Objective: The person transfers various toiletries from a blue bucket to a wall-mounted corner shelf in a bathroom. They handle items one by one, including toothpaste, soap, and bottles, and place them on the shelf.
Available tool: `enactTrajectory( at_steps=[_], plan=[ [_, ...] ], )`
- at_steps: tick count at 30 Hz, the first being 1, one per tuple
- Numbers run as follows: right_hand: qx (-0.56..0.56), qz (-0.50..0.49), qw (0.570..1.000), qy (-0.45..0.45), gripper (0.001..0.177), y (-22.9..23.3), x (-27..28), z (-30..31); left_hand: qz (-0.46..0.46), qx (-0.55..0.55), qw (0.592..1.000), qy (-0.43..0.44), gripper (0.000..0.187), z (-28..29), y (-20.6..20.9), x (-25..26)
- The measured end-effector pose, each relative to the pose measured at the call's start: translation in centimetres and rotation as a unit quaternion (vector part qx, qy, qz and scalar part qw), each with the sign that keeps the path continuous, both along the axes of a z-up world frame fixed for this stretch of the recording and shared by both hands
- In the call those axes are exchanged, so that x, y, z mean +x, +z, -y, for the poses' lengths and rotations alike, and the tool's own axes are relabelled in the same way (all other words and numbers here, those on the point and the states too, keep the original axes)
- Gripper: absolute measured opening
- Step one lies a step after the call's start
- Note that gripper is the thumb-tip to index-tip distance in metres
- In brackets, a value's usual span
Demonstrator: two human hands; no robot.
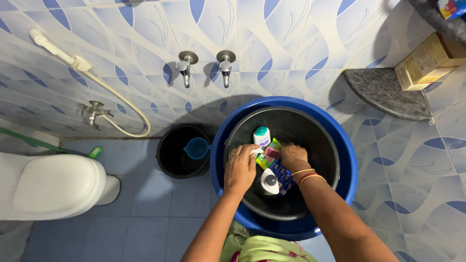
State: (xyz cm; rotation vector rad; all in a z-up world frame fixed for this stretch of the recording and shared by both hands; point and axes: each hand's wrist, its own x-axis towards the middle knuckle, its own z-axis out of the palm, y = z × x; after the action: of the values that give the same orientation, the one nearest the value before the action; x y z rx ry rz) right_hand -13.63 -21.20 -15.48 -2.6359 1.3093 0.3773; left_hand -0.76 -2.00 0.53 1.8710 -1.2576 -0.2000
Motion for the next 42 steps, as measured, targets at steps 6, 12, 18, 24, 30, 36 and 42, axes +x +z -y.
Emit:
enactTrajectory(
  at_steps=[6,12,18,24,30,36,42],
  plan=[
    [0.115,0.075,0.986,-0.093,0.034,4.9,-0.1,-0.3,0.011,0.002,1.0,-0.022,0.027,0.0,-0.3,0.2],
    [0.318,0.282,0.887,-0.179,0.039,10.1,-1.3,-2.0,0.002,0.012,0.999,-0.047,0.025,-0.1,-0.3,0.4],
    [0.404,0.52,0.74,-0.136,0.019,12.0,-4.5,-6.6,-0.02,0.015,0.997,-0.076,0.032,0.0,0.6,0.3],
    [0.341,0.622,0.681,-0.18,0.015,11.9,-7.1,-10.4,-0.017,0.051,0.988,-0.142,0.028,-0.4,1.4,0.3],
    [0.19,0.616,0.722,-0.251,0.02,13.6,-8.5,-13.7,-0.012,0.071,0.985,-0.154,0.021,-0.6,1.3,0.2],
    [0.084,0.599,0.755,-0.254,0.023,14.6,-8.7,-16.7,-0.022,0.055,0.982,-0.18,0.019,-0.8,1.3,0.3],
    [-0.02,0.515,0.801,-0.304,0.024,15.8,-7.5,-17.1,-0.014,0.067,0.981,-0.183,0.018,-0.7,0.8,0.5]
  ],
)
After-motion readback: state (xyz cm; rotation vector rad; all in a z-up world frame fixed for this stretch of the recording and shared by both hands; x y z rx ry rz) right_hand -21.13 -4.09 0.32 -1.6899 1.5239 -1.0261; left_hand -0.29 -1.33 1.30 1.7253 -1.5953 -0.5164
